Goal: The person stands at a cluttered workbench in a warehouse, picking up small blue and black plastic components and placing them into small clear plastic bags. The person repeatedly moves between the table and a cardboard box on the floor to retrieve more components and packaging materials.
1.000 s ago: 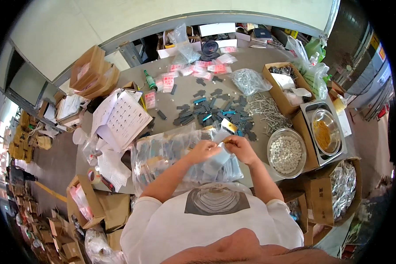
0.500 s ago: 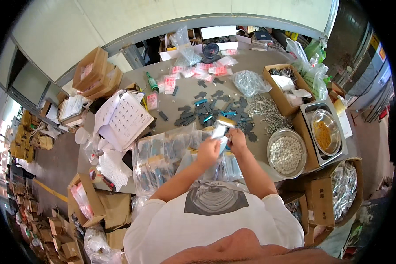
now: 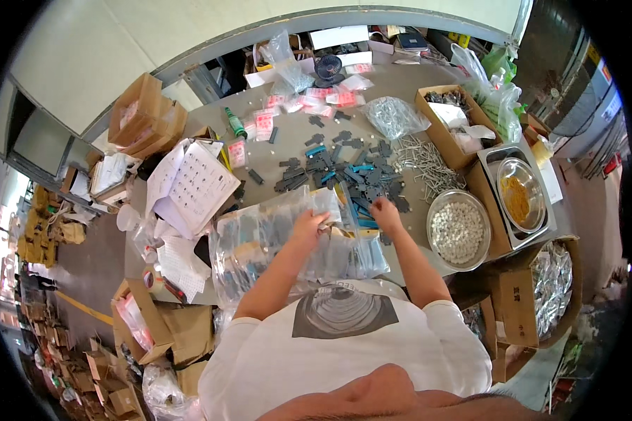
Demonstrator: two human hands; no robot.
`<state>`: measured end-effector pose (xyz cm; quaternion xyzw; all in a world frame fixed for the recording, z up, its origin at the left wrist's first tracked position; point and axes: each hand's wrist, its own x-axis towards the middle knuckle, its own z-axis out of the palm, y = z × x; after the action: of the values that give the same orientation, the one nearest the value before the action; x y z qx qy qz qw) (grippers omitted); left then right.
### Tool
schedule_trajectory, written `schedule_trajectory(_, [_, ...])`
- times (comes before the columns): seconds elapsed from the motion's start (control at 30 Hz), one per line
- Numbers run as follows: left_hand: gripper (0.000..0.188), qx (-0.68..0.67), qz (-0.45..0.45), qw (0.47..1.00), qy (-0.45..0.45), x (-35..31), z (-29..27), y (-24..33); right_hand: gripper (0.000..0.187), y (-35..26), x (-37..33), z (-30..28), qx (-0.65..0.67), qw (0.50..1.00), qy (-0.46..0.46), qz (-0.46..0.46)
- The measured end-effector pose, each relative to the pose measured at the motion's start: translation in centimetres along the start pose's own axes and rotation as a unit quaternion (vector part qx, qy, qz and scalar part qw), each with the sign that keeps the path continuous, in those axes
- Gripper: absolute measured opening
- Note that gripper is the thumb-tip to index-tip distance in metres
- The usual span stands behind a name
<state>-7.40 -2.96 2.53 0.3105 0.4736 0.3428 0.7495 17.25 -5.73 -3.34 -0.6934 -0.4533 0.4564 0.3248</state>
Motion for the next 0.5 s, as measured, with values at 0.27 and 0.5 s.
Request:
schedule_trajectory(0.27, [0.040,0.032,0.152,0.988,0.000,-2.9,3.3,1.6,0.066,3.4,-4.6,3.6,-0.289,0.954,0.074,-0.019])
schedule_trajectory(0.5, [0.028,0.252,0.229,0.935,-0.095,-1.8,0.2,1.0,0.065,0.4,-5.0,1.3,-0.243,0.969,0.043,-0.006])
